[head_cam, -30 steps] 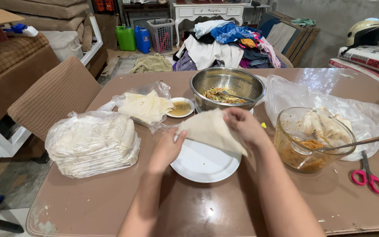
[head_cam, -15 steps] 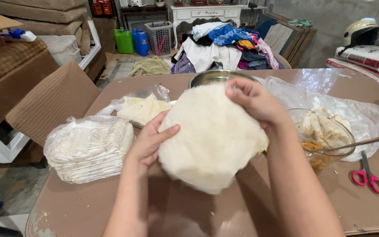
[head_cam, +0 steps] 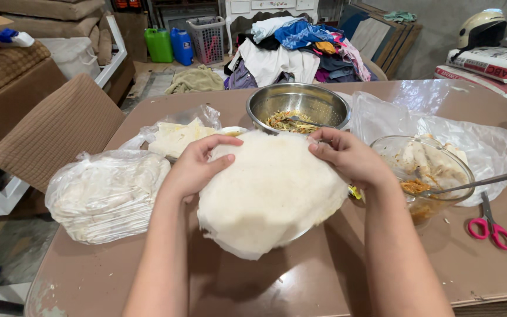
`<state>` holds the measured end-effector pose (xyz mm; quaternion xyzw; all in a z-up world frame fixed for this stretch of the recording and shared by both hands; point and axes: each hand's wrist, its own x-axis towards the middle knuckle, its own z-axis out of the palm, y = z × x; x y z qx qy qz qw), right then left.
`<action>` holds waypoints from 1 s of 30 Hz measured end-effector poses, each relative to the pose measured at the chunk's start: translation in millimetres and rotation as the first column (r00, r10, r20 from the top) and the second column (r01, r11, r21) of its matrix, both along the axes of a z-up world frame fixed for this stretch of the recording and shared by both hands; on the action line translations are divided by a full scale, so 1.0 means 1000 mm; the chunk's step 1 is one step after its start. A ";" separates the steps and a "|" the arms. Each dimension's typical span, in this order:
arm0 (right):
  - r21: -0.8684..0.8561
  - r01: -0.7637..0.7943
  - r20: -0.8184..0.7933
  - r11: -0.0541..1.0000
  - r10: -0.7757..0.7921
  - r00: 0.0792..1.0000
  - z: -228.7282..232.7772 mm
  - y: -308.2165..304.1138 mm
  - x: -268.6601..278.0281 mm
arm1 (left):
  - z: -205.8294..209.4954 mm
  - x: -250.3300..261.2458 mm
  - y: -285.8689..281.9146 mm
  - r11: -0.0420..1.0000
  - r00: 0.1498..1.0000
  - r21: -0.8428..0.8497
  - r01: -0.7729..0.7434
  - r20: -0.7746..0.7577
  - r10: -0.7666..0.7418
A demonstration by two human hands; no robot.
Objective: The person rolls a thin sheet around a filling, places it aside, then retrieves a stack of rice paper sheets, separates them, and trims one with scissors. The person also stirs a mixture in a glass bowl and handles a plastic bag of sheets.
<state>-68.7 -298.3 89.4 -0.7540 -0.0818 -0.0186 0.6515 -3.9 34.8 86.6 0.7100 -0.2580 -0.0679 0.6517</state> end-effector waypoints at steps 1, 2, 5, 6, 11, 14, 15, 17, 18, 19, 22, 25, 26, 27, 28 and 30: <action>0.006 0.021 -0.016 1.000 -0.021 1.000 -0.007 -0.001 0.005 | -0.006 0.006 -0.004 0.994 0.996 0.083 -0.065 0.070 0.059; -0.087 0.082 -0.012 0.993 -0.084 0.996 -0.017 0.000 0.011 | -0.014 0.013 -0.008 0.978 0.983 0.161 -0.134 0.143 0.111; -0.316 0.207 0.042 0.926 -0.204 0.978 -0.060 0.011 0.035 | -0.055 0.030 -0.021 0.823 0.862 0.406 -0.398 0.471 0.185; -0.359 0.213 0.072 0.909 -0.201 0.977 -0.075 0.013 0.041 | -0.070 0.034 -0.022 0.836 0.842 0.380 -0.395 0.514 0.164; -0.328 0.252 0.142 0.910 -0.216 0.966 -0.110 -0.001 0.050 | -0.107 0.047 -0.022 0.863 0.791 0.315 -0.394 0.595 0.143; -0.297 0.174 0.150 0.939 -0.134 0.980 -0.099 -0.009 0.036 | -0.099 0.038 -0.017 0.858 0.740 0.277 -0.433 0.652 0.163; -0.301 0.148 0.175 0.942 -0.098 0.980 -0.090 -0.009 0.033 | -0.092 0.033 -0.017 0.862 0.754 0.304 -0.406 0.644 0.128; -0.583 0.159 0.066 0.797 -0.149 0.987 -0.074 -0.009 0.017 | -0.080 0.017 -0.017 0.865 0.783 0.359 -0.349 0.619 0.059; -0.704 0.141 0.014 0.696 -0.185 0.983 -0.068 -0.007 0.007 | -0.076 0.007 -0.019 0.870 0.863 0.441 -0.220 0.503 -0.037; -0.713 0.116 0.004 0.691 -0.161 0.987 -0.062 -0.004 0.000 | -0.070 -0.001 -0.023 0.861 0.916 0.503 -0.082 0.379 -0.134; -0.700 0.012 -0.059 0.714 -0.074 0.995 -0.053 0.007 -0.017 | -0.062 -0.026 -0.036 0.751 0.915 0.654 0.087 0.245 -0.320; -0.620 -0.119 -0.157 0.776 0.026 0.987 -0.055 0.015 -0.023 | -0.060 -0.041 -0.042 0.668 0.878 0.741 0.076 0.268 -0.397; -0.610 -0.150 -0.177 0.778 0.051 0.983 -0.056 0.015 -0.023 | -0.059 -0.043 -0.044 0.650 0.865 0.758 0.064 0.283 -0.415; -0.600 -0.179 -0.195 0.780 0.074 0.978 -0.058 0.015 -0.022 | -0.058 -0.044 -0.043 0.651 0.862 0.756 0.068 0.283 -0.420; -0.591 -0.181 -0.199 0.786 0.075 0.977 -0.060 0.014 -0.022 | -0.057 -0.045 -0.043 0.652 0.860 0.755 0.073 0.284 -0.425; -0.576 -0.179 -0.201 0.798 0.074 0.977 -0.062 0.010 -0.022 | -0.055 -0.044 -0.042 0.661 0.870 0.746 0.086 0.267 -0.415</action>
